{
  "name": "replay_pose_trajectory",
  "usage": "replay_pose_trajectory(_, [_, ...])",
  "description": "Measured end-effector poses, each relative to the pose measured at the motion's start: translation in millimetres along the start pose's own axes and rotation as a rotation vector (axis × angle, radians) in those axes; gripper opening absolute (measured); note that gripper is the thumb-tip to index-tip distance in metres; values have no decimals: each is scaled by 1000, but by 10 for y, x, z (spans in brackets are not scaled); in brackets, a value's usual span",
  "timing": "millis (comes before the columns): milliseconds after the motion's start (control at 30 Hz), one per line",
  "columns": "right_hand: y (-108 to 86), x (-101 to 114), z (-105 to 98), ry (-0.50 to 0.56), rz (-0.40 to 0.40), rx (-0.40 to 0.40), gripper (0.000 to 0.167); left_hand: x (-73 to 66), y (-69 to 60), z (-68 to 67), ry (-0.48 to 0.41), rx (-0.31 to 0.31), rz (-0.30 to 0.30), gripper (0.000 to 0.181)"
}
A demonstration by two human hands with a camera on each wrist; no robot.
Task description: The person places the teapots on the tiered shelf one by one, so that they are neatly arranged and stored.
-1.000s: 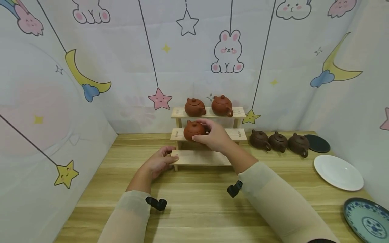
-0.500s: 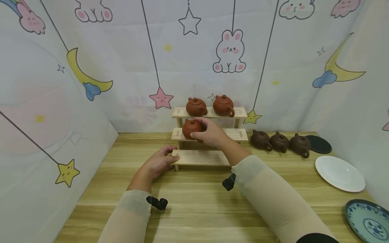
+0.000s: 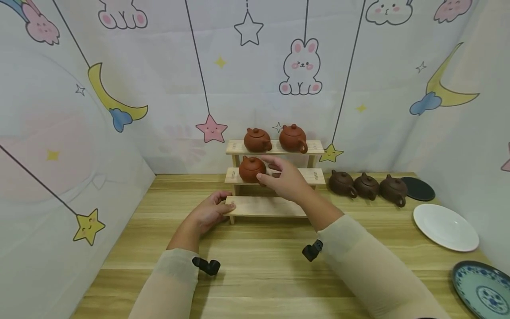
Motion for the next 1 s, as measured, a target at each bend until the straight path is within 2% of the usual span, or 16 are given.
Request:
replay_pose_trajectory(133, [-261, -7, -196, -12, -11, -36, 61, -7, -2, 8, 2, 5, -3, 58])
replay_pose_trajectory(233, [-478, -89, -404, -25, -3, -72, 61, -22, -5, 21, 10, 15, 1, 60])
replay_pose_trajectory(433, [-922, -393, -880, -67, 18, -168, 65, -2, 2, 21, 5, 21, 2, 62])
replay_pose_trajectory(667, [-1400, -776, -1412, -174, 45, -317, 68, 9, -1, 13, -9, 26, -3, 63])
replay_pose_trajectory(833, [-1641, -1058, -1805, -210, 113, -399, 76, 6, 8, 9, -1, 19, 2, 62])
replay_pose_trajectory(1000, [-1757, -1318, -2110, -194, 192, -449, 85, -2, 12, 5, 3, 10, 1, 60])
Point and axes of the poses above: each hand's wrist, its own y-axis towards the middle knuckle, its own z-axis out of the palm, x = y × z, the point moved 7 cm from there along y, towards the middle knuckle, and after that the axes turned 3 degrees about y, right-handed, at the moved point
